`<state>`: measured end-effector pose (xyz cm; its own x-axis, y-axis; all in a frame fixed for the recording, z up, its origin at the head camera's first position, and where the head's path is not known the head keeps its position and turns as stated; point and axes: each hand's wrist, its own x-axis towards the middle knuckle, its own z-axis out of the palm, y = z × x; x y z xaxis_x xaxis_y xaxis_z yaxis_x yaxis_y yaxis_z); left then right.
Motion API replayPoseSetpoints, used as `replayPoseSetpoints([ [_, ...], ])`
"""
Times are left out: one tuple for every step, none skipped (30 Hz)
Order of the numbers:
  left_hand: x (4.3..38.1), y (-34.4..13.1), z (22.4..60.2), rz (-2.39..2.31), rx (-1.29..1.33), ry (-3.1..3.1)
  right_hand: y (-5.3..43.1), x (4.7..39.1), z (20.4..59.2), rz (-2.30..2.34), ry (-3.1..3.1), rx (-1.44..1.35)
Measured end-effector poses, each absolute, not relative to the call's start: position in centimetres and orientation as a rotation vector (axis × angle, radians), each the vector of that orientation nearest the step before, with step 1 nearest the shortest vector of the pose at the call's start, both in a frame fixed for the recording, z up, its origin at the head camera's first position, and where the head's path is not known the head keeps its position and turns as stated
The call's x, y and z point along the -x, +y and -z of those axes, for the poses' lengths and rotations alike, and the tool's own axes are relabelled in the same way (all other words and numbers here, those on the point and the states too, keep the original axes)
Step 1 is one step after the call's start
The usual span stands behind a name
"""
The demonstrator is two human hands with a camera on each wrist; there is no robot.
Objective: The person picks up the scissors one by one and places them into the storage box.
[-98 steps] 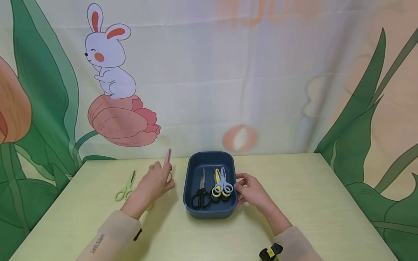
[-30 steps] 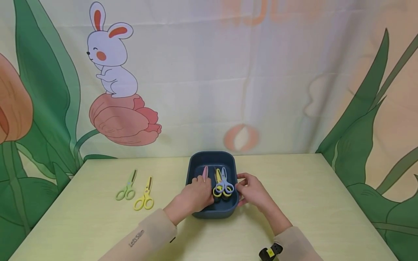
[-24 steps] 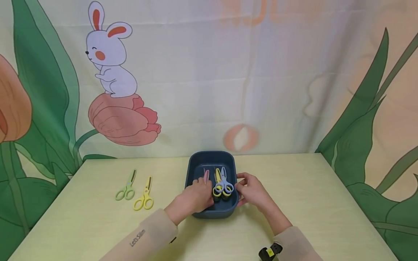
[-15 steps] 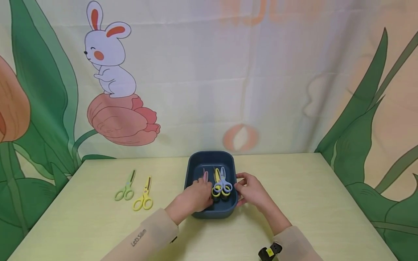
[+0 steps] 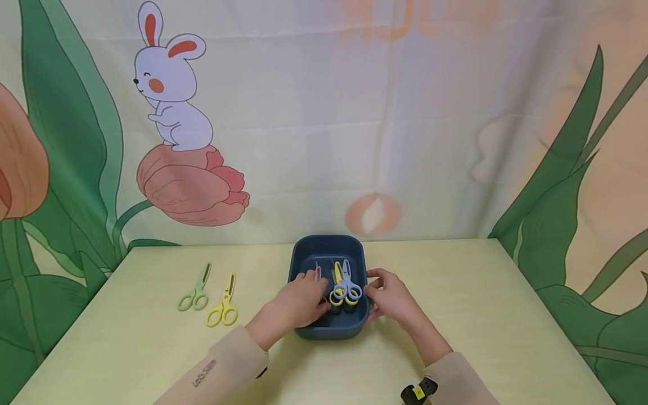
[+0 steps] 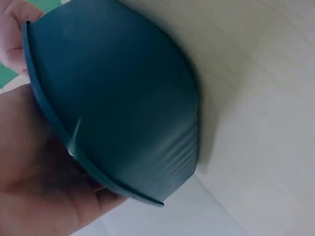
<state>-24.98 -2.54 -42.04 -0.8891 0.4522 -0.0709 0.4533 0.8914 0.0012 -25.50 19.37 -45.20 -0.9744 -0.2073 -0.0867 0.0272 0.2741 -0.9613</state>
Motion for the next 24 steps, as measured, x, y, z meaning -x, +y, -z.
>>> replayPoseSetpoints([
  [25.0,-2.7,41.9,0.017,-0.741,2.993,19.3,25.4,45.1,1.777,2.344,0.171],
  [25.1,-2.9,41.8,0.016,-0.772,2.997,19.3,25.3,45.0,1.779,2.343,0.174],
  [25.1,-3.1,41.7,0.007,-0.804,3.0,19.3,25.3,44.9,1.779,2.343,0.179],
  [25.2,-3.3,41.7,-0.002,-0.834,3.001,19.3,25.2,44.8,1.78,2.343,0.178],
  [25.2,-3.6,41.6,-0.009,-0.863,3.005,19.3,25.2,44.8,1.784,2.341,0.178],
  [25.3,-3.8,41.6,-0.022,-0.886,3.01,19.2,25.2,44.8,1.784,2.341,0.177],
  [25.3,-4.1,41.6,-0.032,-0.911,3.017,19.2,25.2,44.8,1.784,2.339,0.178],
  [25.2,-4.4,41.4,-0.058,-0.932,3.021,19.2,25.2,44.8,1.783,2.339,0.179],
  [25.2,-4.6,41.4,-0.09,-0.948,3.025,19.2,25.2,44.9,1.783,2.338,0.179],
  [25.1,-4.8,41.3,-0.119,-0.962,3.029,19.3,25.2,44.9,1.781,2.338,0.178],
  [25.0,-5.1,41.3,-0.149,-0.979,3.033,19.3,25.2,44.9,1.78,2.338,0.177],
  [25.0,-5.3,41.2,-0.186,-0.993,3.033,19.3,25.2,44.9,1.778,2.339,0.174],
  [24.9,-5.6,41.2,-0.224,-1.006,3.033,19.3,25.2,44.9,1.776,2.34,0.173],
  [24.9,-5.8,41.2,-0.261,-1.017,3.035,19.3,25.2,44.9,1.775,2.341,0.172],
  [24.9,-6.1,41.2,-0.289,-1.025,3.037,19.3,25.3,45.0,1.774,2.343,0.168],
  [24.8,-6.4,41.2,-0.313,-1.031,3.041,19.3,25.3,45.0,1.774,2.344,0.165],
  [24.8,-6.6,41.2,-0.34,-1.033,3.043,19.3,25.4,45.0,1.773,2.345,0.164],
  [24.8,-6.9,41.2,-0.365,-1.032,3.045,19.3,25.4,45.1,1.776,2.344,0.158],
  [24.8,-7.2,41.2,-0.39,-1.028,3.046,19.4,25.5,45.1,1.777,2.344,0.153],
  [24.7,-7.5,41.2,-0.417,-1.031,3.045,19.4,25.5,45.2,1.775,2.345,0.154],
  [24.7,-7.8,41.2,-0.446,-1.026,3.04,19.4,25.6,45.2,1.771,2.346,0.154],
  [24.6,-8.1,41.2,-0.478,-1.021,3.033,19.3,25.6,45.2,1.772,2.345,0.152],
  [24.6,-8.3,41.2,-0.508,-1.021,3.028,19.3,25.6,45.2,1.772,2.345,0.149],
  [24.5,-8.6,41.3,-0.539,-1.024,3.022,19.3,25.6,45.2,1.773,2.345,0.143],
])
